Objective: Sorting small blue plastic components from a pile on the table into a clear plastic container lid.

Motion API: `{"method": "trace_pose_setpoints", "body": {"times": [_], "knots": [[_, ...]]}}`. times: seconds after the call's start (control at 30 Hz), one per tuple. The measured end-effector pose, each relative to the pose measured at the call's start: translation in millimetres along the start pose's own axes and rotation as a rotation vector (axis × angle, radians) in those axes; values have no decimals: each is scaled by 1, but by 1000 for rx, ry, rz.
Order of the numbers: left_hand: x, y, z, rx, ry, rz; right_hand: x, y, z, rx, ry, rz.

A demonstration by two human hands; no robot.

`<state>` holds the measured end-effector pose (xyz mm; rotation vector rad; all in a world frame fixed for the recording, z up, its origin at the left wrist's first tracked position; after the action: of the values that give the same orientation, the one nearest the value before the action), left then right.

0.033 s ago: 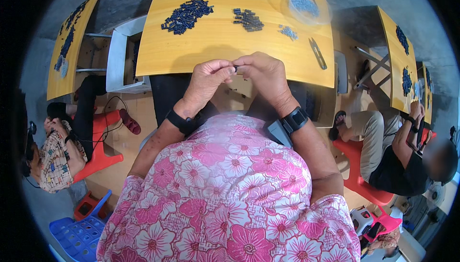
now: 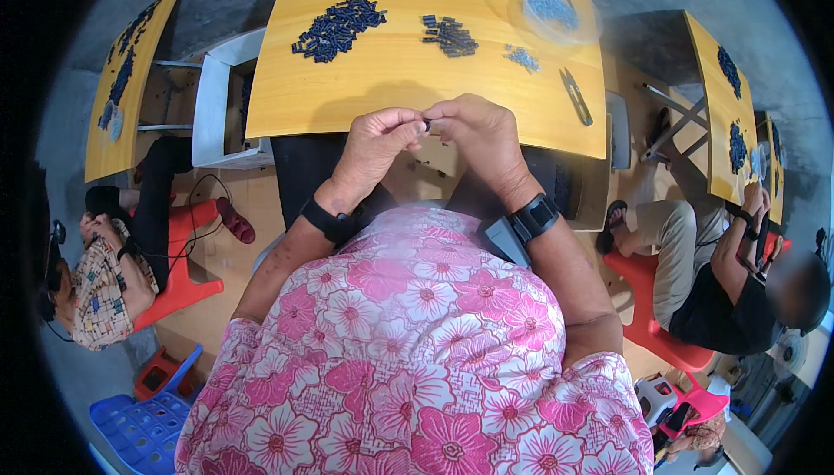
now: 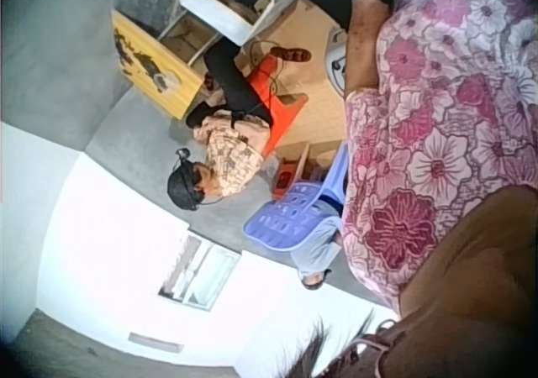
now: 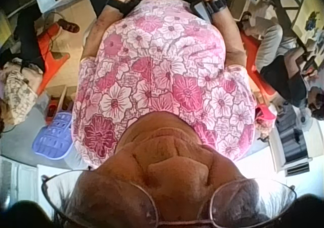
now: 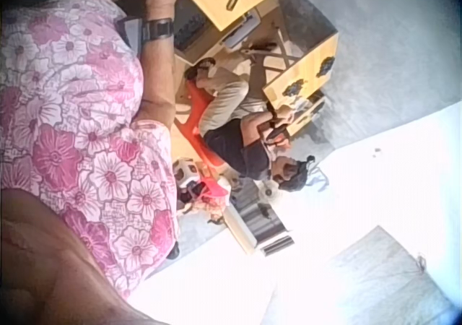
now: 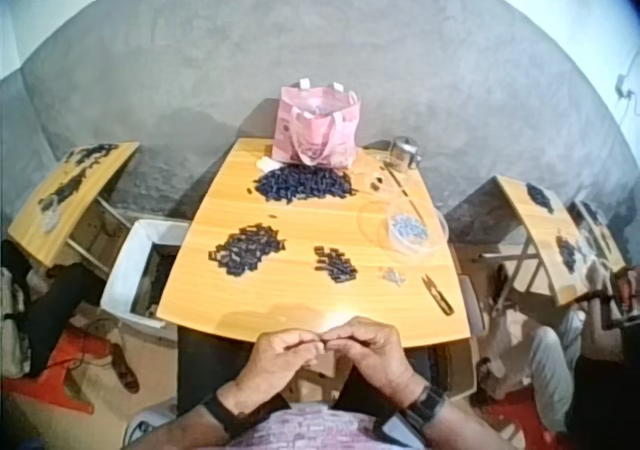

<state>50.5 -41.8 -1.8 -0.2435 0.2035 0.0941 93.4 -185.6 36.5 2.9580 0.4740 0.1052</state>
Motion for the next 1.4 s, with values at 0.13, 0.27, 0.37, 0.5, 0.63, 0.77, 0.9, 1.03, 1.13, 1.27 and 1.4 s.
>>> {"method": "trace_pose_setpoints", "body": {"times": [0.13, 0.27, 0.37, 0.5, 0.63, 0.77, 0.9, 1.03, 1.13, 1.27, 1.4], "knots": [[0, -2, -1, 51, 12, -6, -1, -2, -6, -35, 18, -18], [-2, 1, -2, 36, 80, -26, 0, -6, -4, -159, 52, -89], [2, 4, -6, 26, 117, -43, -1, -4, 2, -144, 85, -83], [8, 7, -5, 182, 70, -157, -1, -1, 2, -146, 104, -97], [15, 3, 4, 289, -30, -141, 4, 7, 1, -179, 139, -60], [21, 8, 8, 337, -115, 4, 14, 59, 25, -408, 135, 398], [24, 11, 5, 404, -183, 17, 27, 102, 32, -636, 98, 539], [26, 9, 5, 419, -180, 6, 38, 120, 37, -797, 108, 605], [25, 8, 7, 419, -182, -2, 43, 122, 36, -853, 89, 613], [23, 9, 8, 421, -185, -4, 47, 116, 31, -958, 147, 575], [22, 9, 8, 441, -192, -3, 46, 112, 29, -964, 127, 567]]}}
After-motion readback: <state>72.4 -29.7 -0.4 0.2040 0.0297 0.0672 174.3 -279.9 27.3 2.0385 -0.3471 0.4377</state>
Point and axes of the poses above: each hand's wrist, its own x-axis towards the middle knuckle, its own y-axis out of the back of the hand, z = x × y, the point moved 7 cm from there along x, towards the middle knuckle, and after that the axes turned 9 degrees about z, right-handed, at the moved point
